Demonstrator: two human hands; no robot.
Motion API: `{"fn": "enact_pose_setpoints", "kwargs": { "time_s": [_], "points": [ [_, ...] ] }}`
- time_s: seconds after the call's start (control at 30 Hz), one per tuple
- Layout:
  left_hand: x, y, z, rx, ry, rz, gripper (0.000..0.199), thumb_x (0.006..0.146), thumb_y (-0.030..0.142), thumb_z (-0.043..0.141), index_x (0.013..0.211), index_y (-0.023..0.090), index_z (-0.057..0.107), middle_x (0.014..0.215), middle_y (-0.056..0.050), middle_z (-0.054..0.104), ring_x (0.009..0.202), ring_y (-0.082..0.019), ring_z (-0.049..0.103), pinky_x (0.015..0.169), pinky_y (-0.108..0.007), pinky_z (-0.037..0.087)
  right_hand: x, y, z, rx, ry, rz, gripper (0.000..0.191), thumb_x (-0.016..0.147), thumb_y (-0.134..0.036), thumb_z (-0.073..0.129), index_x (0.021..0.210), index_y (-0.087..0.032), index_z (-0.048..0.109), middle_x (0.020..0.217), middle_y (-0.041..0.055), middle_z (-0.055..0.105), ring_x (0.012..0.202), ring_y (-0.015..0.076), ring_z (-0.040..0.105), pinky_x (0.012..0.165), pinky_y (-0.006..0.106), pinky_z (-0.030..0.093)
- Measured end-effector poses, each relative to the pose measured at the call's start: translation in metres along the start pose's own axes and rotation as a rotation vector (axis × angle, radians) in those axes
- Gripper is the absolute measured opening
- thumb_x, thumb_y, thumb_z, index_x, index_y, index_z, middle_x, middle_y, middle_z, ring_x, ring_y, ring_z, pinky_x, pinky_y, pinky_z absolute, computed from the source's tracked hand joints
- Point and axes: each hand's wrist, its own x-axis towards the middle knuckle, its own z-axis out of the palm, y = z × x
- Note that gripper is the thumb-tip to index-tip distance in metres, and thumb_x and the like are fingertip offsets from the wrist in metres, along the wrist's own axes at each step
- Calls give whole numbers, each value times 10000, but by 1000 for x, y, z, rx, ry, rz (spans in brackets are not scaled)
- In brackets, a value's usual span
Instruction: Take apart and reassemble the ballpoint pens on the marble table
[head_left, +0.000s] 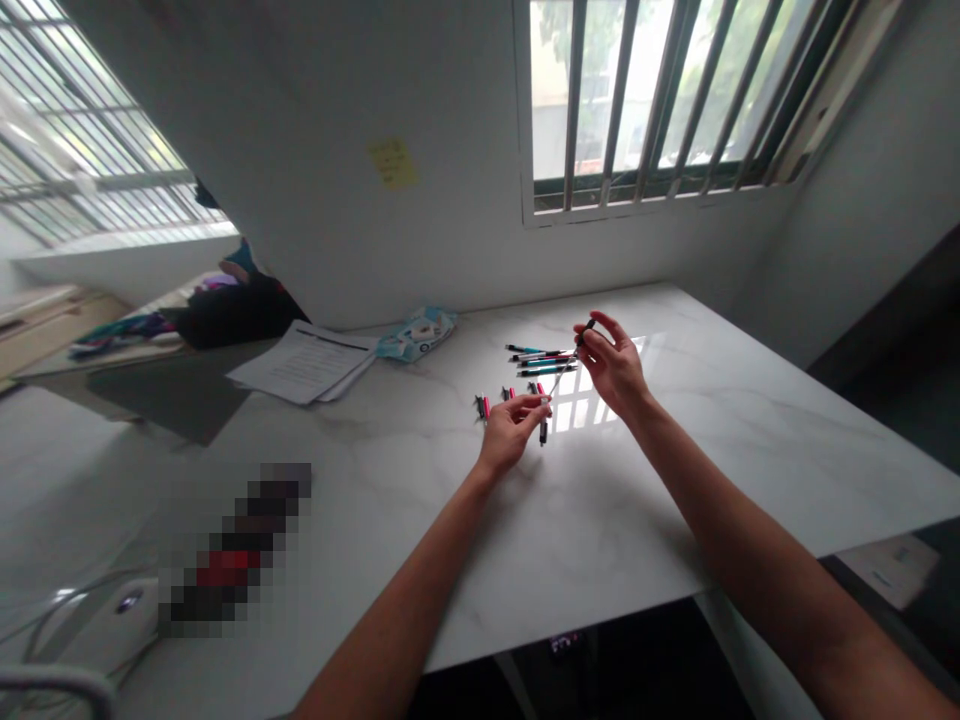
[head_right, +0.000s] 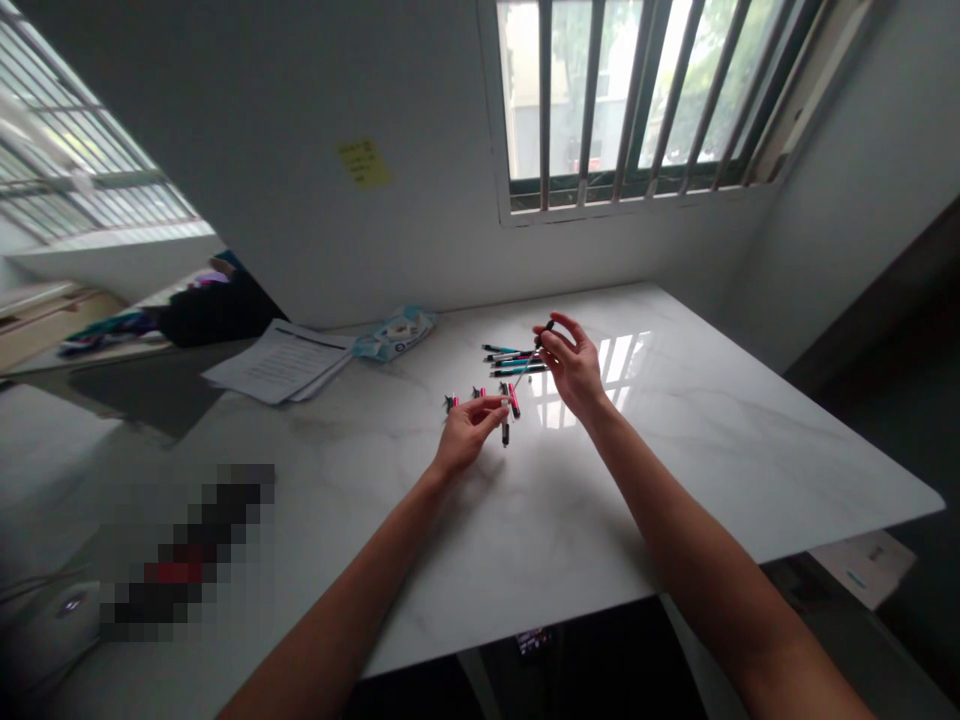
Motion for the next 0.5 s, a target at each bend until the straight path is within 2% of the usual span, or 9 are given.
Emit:
{"fn": "enact_pose_setpoints", "kwargs": {
  "time_s": [0.13,0.23,0.37,0.5],
  "points": [
    [2,-2,-2,3,13,5,379,777,426,819,1032,145,813,850,-89,793,773,-183,716,707,-267,528,10,17,-19,-61,137,106,555,653,-409,919,1124,-231,683,1019,55,776,914,176,722,768,273,569],
    [4,-5,-4,2,19,14,381,770,433,819,1021,147,811,845,-87,792,755,-183,714,687,-268,525,12,28,-25,-100,117,178,596,623,-449,923,1123,-222,690,996,61,787,873,175,726,756,276,564],
    [5,-4,-4,9,15,28,370,775,432,814,1024,158,807,861,-86,792,743,-184,710,664,-271,523,12,38,-32,-243,32,138,571,669,-464,893,1144,-205,709,1006,81,795,930,204,734,827,326,586],
    [2,2,-2,26,12,23,343,782,410,799,1017,161,803,837,-79,780,726,-180,696,653,-274,521,19,47,-50,-431,53,45,509,695,-432,845,1135,-195,746,999,79,778,914,221,735,831,373,615]
  ]
}}
